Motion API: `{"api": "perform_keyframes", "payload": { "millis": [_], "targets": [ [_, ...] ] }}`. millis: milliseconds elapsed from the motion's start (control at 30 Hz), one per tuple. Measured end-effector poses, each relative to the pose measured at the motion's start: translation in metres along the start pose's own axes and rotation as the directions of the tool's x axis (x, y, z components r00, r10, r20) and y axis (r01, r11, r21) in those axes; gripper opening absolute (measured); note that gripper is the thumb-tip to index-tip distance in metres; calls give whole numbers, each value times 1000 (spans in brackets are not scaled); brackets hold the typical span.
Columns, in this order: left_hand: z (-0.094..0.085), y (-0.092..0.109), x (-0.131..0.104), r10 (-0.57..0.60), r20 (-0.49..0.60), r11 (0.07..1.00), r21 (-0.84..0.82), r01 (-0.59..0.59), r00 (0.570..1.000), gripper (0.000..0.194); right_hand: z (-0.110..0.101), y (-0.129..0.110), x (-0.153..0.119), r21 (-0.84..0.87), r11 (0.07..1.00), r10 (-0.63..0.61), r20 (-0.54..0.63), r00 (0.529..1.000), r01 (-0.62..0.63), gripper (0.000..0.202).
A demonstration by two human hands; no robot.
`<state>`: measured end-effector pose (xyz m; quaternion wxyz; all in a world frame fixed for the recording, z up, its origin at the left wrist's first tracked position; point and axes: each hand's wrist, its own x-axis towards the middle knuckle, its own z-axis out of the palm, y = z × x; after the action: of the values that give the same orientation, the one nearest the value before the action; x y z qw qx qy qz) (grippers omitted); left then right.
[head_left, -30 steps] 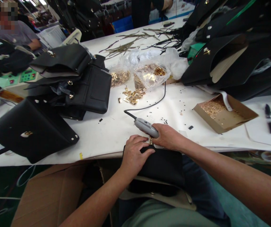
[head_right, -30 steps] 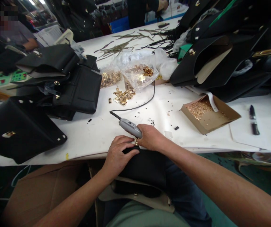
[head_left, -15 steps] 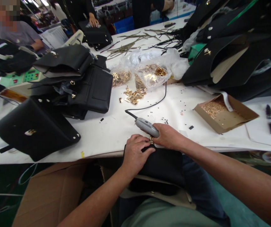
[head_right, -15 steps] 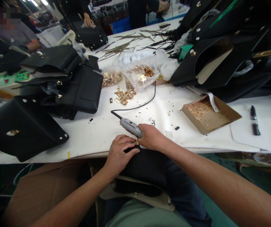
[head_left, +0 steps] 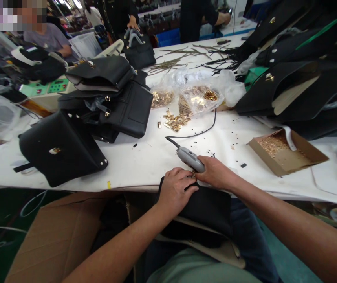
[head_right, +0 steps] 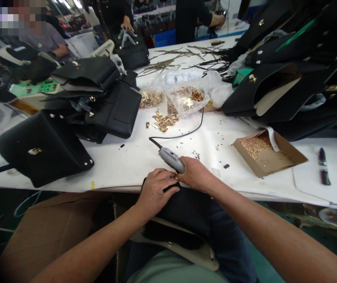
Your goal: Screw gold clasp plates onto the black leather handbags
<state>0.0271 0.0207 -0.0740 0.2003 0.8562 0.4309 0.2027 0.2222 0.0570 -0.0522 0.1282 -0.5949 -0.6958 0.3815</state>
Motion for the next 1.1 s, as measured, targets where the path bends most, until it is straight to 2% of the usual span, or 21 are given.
{"api": "perform_keyframes", "payload": {
  "millis": [200, 333, 400, 433, 533, 600, 700, 833, 900, 1100],
  "targets": [
    [-9, 6, -1, 86, 81, 979, 178, -99, 993, 20, -3, 1, 1, 17, 1000, 1, 19, 1000, -1, 15],
    [-14, 11, -1, 96, 143, 954, 269, -132, 985, 21, -11, 2, -3, 220, 972, 66, 60, 996, -77, 22],
    [-15, 12, -1, 92, 168, 944, 298, -140, 981, 22, -17, 0, -7, 343, 931, 131, -6, 991, -121, 28],
    [-15, 13, -1, 89, 174, 941, 307, -140, 981, 23, -20, -1, -10, 404, 907, 167, -79, 983, -121, 32],
    [-14, 13, -3, 75, 168, 939, 320, -127, 983, 23, -26, -10, -16, 568, 823, 209, -329, 921, 16, 42],
    [-13, 13, -4, 73, 157, 939, 321, -121, 985, 24, -23, -18, -17, 642, 750, 174, -423, 889, 159, 44],
    [-11, 13, -6, 72, 141, 943, 314, -113, 987, 25, -11, -27, -13, 697, 668, 162, -478, 863, 261, 42],
    [-7, 12, -8, 65, 111, 949, 301, -96, 992, 27, 7, -31, 0, 702, 616, 229, -595, 771, 358, 39],
    [-5, 11, -9, 70, 92, 951, 293, -95, 993, 27, 12, -31, 4, 690, 603, 227, -631, 742, 402, 38],
    [-3, 9, -10, 74, 79, 955, 281, -93, 994, 26, 17, -29, 13, 667, 614, 198, -648, 736, 422, 33]
  ]
}}
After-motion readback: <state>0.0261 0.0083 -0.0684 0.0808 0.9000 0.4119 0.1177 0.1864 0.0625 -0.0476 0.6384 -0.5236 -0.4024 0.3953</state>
